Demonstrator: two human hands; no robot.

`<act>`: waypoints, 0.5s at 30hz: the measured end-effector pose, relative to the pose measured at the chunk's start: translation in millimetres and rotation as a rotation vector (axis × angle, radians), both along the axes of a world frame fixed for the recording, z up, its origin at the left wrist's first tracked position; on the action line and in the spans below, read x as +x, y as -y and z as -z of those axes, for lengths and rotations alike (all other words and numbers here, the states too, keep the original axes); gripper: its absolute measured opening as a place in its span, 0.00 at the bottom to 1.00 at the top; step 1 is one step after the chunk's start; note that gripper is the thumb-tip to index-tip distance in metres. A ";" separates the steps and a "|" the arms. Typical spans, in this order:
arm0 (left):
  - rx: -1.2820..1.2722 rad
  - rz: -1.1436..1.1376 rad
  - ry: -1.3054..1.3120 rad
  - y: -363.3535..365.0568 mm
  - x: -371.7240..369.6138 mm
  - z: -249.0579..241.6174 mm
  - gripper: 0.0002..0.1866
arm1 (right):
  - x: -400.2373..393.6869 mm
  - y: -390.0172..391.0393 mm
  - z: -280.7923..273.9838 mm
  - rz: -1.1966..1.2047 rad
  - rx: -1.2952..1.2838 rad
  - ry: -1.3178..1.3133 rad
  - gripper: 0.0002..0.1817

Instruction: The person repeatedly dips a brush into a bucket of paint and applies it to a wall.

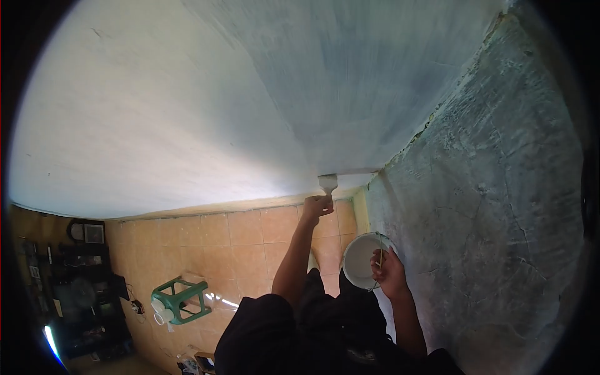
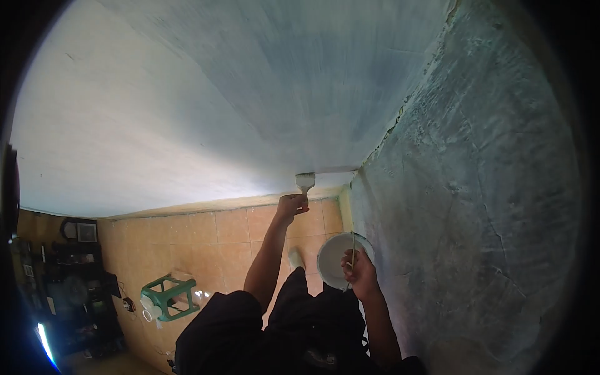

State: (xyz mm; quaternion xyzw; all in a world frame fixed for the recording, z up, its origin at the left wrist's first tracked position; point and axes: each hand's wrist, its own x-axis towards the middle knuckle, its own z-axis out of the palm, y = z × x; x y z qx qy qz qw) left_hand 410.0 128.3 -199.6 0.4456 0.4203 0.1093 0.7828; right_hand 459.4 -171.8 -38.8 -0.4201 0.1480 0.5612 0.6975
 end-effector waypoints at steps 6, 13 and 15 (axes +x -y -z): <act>0.054 -0.095 0.180 27.6 1.4 -216.6 0.14 | -1.4 -4.7 -10.5 -0.018 0.080 -0.001 0.22; 0.279 -0.174 0.338 47.8 -14.4 -369.1 0.17 | -3.1 -6.8 -14.4 -0.024 0.137 0.010 0.23; 0.371 -0.174 0.406 50.1 -17.3 -386.3 0.17 | -3.5 -6.4 -15.5 -0.016 0.121 0.022 0.23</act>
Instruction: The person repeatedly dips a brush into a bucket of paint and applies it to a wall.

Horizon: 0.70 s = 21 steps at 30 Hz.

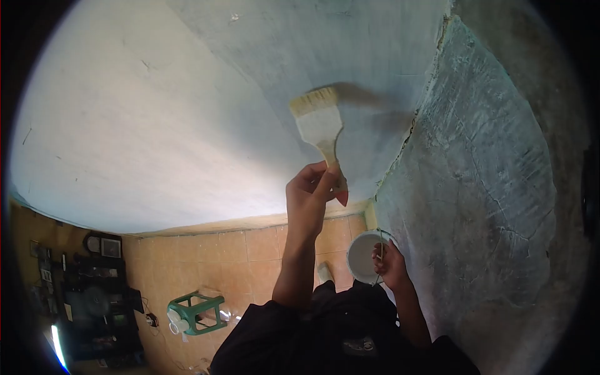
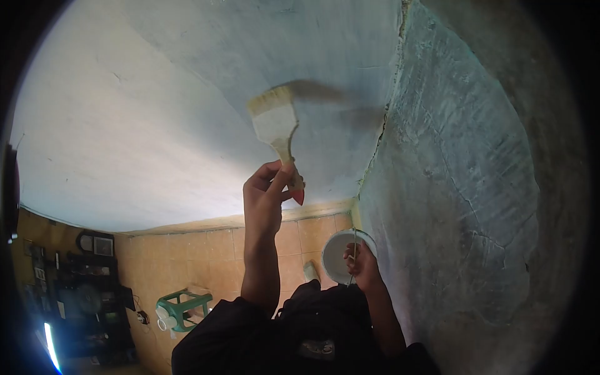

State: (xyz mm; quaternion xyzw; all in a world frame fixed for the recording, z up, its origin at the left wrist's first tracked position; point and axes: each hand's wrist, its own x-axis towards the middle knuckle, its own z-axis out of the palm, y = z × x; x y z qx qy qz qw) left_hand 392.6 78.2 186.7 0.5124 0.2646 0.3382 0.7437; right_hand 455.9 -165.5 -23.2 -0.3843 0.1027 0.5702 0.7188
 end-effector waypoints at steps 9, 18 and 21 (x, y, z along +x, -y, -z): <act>0.093 -0.050 -0.128 -40.2 14.4 235.5 0.15 | 4.3 9.3 -3.6 0.032 -0.008 0.015 0.24; 0.046 0.189 -0.586 -44.2 -26.4 427.5 0.11 | 7.3 20.6 0.5 0.058 -0.049 0.019 0.23; 0.030 0.347 -0.731 -50.3 -37.5 438.7 0.09 | 7.3 21.9 -2.7 0.048 -0.067 0.027 0.23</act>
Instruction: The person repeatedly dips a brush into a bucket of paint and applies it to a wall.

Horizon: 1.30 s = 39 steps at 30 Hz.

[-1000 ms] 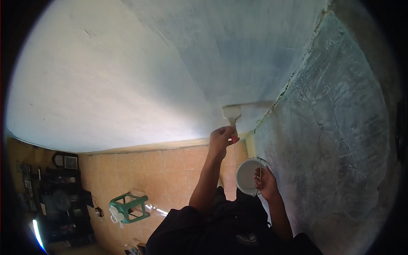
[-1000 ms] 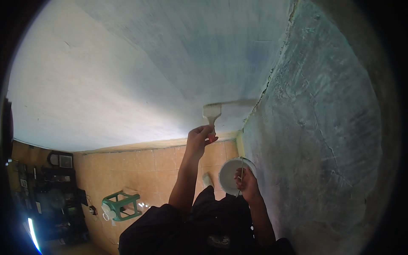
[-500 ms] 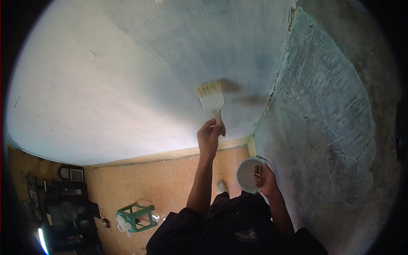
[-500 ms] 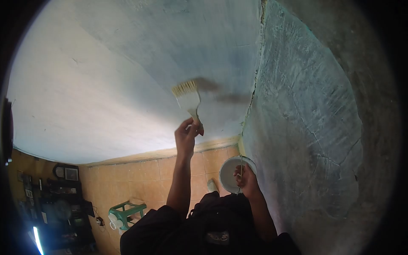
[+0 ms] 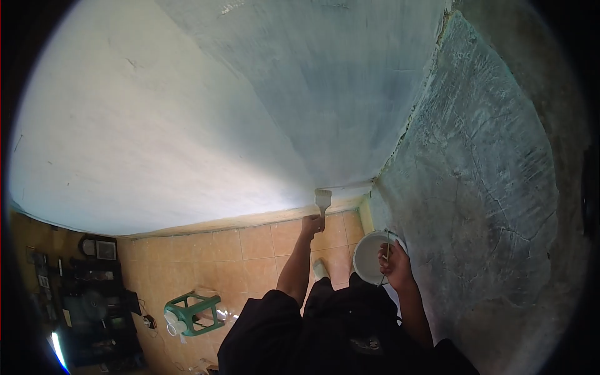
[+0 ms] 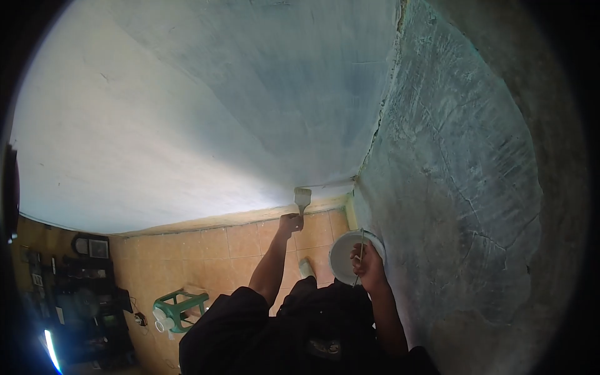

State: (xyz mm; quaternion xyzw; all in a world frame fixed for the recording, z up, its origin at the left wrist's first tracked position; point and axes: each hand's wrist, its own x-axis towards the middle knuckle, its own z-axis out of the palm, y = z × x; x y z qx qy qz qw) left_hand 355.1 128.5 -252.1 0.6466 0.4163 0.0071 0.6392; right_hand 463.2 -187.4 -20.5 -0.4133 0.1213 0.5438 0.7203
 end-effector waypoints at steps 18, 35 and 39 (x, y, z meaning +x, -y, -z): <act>-0.014 -0.430 0.574 24.9 -24.4 -364.6 0.17 | -13.4 -24.2 -12.2 -0.100 0.085 0.001 0.22; 0.408 0.027 0.211 65.7 -72.7 -324.7 0.16 | -11.4 -55.2 -74.5 -0.196 0.204 0.116 0.25; 0.387 0.006 0.251 72.7 -69.4 -329.9 0.16 | -10.5 -64.0 -90.1 -0.236 0.303 0.103 0.29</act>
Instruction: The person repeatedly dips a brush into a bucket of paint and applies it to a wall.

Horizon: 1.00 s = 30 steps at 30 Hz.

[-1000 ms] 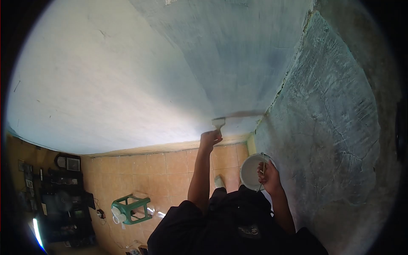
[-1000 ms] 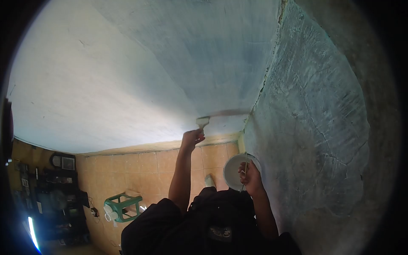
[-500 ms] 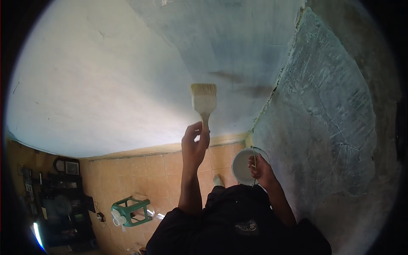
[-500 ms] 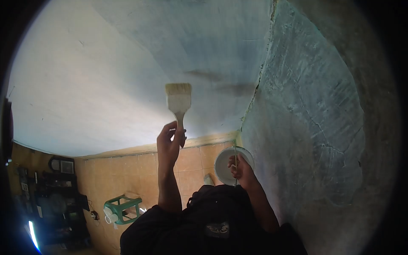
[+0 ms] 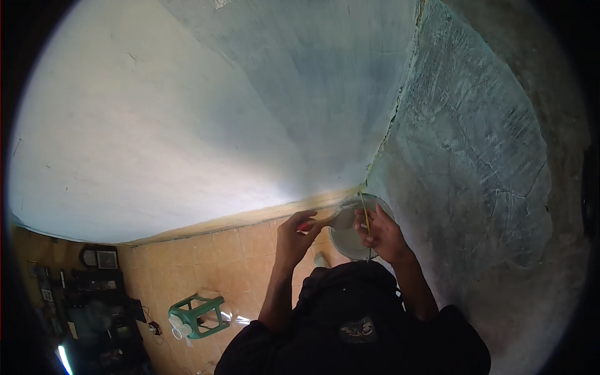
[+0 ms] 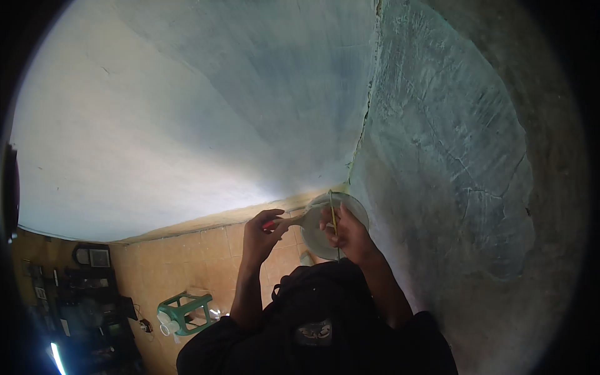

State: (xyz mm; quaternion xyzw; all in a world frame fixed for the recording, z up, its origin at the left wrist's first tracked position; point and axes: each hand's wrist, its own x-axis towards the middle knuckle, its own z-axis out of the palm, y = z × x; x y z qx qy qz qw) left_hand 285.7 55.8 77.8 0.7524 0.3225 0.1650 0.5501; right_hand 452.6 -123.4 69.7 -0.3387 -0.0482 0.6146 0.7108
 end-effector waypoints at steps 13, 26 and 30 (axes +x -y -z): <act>0.236 0.045 0.231 -11.7 18.8 -41.5 0.07 | 0.5 -39.7 -58.5 -0.144 0.109 0.036 0.33; 0.616 0.116 0.225 -26.7 35.7 -81.3 0.09 | 8.3 -69.6 -121.0 -0.225 0.283 0.081 0.35; 0.660 0.156 0.226 -24.7 39.6 -76.4 0.07 | 7.7 -73.3 -124.1 -0.220 0.294 0.094 0.35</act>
